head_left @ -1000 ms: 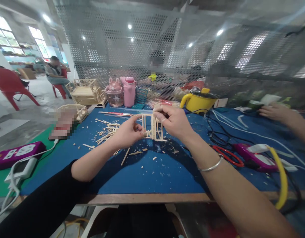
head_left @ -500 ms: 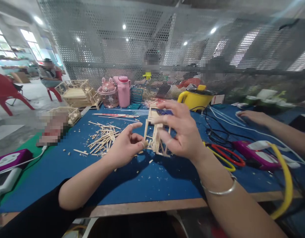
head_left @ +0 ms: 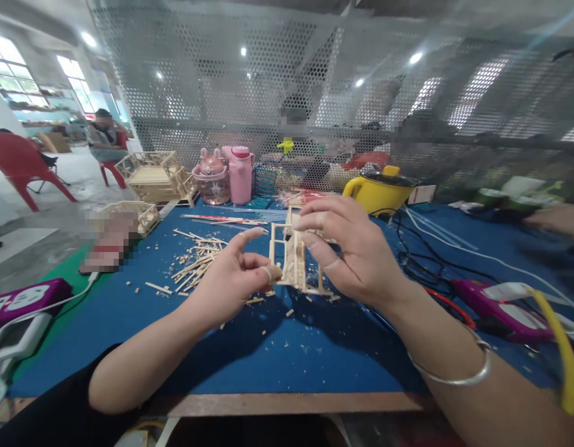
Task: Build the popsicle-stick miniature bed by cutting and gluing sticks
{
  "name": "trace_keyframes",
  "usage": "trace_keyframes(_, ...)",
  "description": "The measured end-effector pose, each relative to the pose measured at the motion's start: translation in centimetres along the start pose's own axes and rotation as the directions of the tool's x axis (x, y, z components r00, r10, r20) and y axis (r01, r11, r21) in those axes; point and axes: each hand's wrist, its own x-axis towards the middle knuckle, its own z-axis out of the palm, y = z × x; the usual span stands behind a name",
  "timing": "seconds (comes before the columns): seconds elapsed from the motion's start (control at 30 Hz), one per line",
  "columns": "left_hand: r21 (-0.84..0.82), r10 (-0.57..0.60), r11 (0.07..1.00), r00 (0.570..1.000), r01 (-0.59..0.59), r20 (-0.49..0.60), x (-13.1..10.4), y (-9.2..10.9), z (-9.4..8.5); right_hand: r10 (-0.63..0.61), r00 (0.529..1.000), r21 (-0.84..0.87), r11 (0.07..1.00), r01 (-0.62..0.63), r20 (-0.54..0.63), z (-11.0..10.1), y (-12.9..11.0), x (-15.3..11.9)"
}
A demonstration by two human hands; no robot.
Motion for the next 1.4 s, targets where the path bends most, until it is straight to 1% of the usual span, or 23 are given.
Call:
trace_keyframes(0.1,-0.009,-0.014,1.0,0.999,0.014,-0.03,0.1,0.8,-0.2,0.011,1.0,0.112,0.994,-0.007,-0.029,-0.1,-0.9,0.4)
trace_keyframes(0.2,-0.005,0.005,1.0,0.999,-0.006,-0.042,-0.4,0.8,-0.2,0.022,0.999,0.175,0.984,-0.016,-0.035,0.7,-1.3,-0.2)
trace_keyframes(0.33,-0.042,0.055,0.997,0.996,-0.058,-0.064,-1.5,-0.1,-0.2,-0.016,1.0,0.164,0.986,0.016,0.002,1.4,-2.0,-1.3)
trace_keyframes(0.47,-0.08,0.114,0.99,0.993,-0.115,-0.022,-2.2,-0.9,-0.1,-0.011,0.999,0.088,0.996,0.006,0.051,0.9,-3.0,-1.3)
trace_keyframes(0.57,-0.109,0.131,0.985,0.991,-0.13,-0.005,-2.2,-0.9,0.0,-0.01,0.994,0.049,0.999,0.005,0.106,0.6,-3.3,-1.0)
trace_keyframes(0.7,-0.132,0.133,0.983,0.991,-0.13,0.012,-2.1,-0.7,0.1,0.016,0.99,0.05,0.998,-0.024,0.138,0.5,-3.3,-0.6)
trace_keyframes(0.8,-0.15,0.133,0.98,0.991,-0.128,0.024,-2.1,-0.8,-0.2,0.026,0.985,0.062,0.997,-0.037,0.172,0.5,-3.2,-0.6)
trace_keyframes(0.93,-0.185,0.158,0.972,0.985,-0.143,0.065,-2.3,-0.9,-0.7,0.008,0.973,0.092,0.995,-0.03,0.232,0.4,-3.2,-0.5)
trace_keyframes(1.1,-0.112,0.203,0.975,0.973,-0.191,0.109,-2.6,-1.3,-0.7,-0.044,0.948,0.104,0.995,0.012,0.314,-0.2,-3.1,0.0)
trace_keyframes(1.23,-0.064,0.251,0.967,0.964,-0.245,0.092,-2.5,-1.7,-0.5,-0.036,0.932,0.102,0.995,-0.001,0.359,-0.5,-3.3,0.1)
trace_keyframes(1.33,-0.019,0.262,0.965,0.962,-0.261,0.074,-2.4,-1.9,-0.5,-0.028,0.936,0.111,0.994,-0.011,0.35,-0.4,-3.4,0.0)
trace_keyframes(1.4,-0.021,0.259,0.966,0.963,-0.258,0.068,-2.4,-1.9,-0.5,-0.034,0.943,0.109,0.994,-0.002,0.331,-0.2,-3.5,0.0)
